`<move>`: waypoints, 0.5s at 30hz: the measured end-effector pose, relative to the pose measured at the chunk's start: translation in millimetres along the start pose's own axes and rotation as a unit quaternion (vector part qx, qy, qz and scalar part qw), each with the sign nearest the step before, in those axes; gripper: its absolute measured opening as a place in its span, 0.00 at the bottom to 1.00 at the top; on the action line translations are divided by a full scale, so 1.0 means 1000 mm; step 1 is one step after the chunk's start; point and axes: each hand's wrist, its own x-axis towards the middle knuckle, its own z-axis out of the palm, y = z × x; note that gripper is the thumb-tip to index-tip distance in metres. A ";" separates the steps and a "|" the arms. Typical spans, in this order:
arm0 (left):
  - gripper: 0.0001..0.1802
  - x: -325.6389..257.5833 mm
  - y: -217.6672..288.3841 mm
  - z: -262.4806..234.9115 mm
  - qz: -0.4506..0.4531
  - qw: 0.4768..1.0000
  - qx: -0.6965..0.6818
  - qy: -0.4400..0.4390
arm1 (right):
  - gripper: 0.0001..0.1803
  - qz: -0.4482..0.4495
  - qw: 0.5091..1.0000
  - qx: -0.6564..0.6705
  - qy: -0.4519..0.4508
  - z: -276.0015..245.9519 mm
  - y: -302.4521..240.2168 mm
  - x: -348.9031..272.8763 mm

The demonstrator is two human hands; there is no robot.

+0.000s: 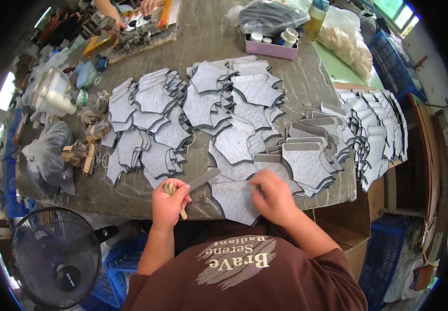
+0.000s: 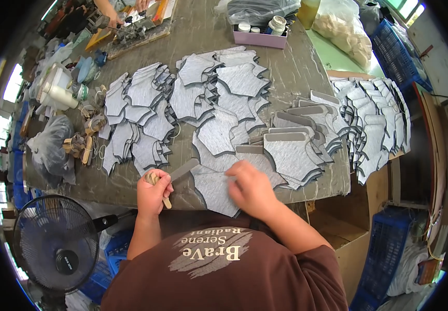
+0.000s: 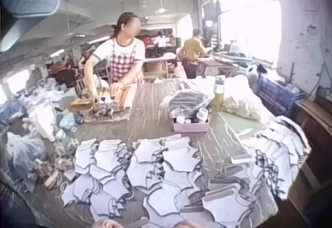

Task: Inspecting and brushing the edges of shoe upper components at a manufacturing table.

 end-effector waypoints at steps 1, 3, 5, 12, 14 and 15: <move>0.03 0.000 0.001 0.001 -0.002 1.000 0.000 0.001 | 0.07 -0.079 0.991 -0.092 -0.057 0.002 -0.006 -0.002; 0.03 -0.002 0.005 0.004 -0.022 0.999 0.027 -0.038 | 0.10 -0.113 0.982 -0.128 -0.082 0.017 -0.001 -0.017; 0.03 -0.003 0.012 0.013 -0.037 0.993 0.097 -0.061 | 0.12 -0.155 0.970 -0.167 -0.089 0.028 0.006 -0.026; 0.03 0.010 0.012 0.029 -0.071 0.973 0.186 -0.120 | 0.13 -0.165 0.967 -0.180 -0.071 0.029 0.005 -0.028; 0.03 0.011 0.012 0.031 -0.071 0.971 0.189 -0.124 | 0.13 -0.166 0.967 -0.181 -0.069 0.029 0.005 -0.029; 0.03 0.011 0.012 0.031 -0.072 0.971 0.193 -0.124 | 0.12 -0.173 0.964 -0.189 -0.066 0.028 0.005 -0.028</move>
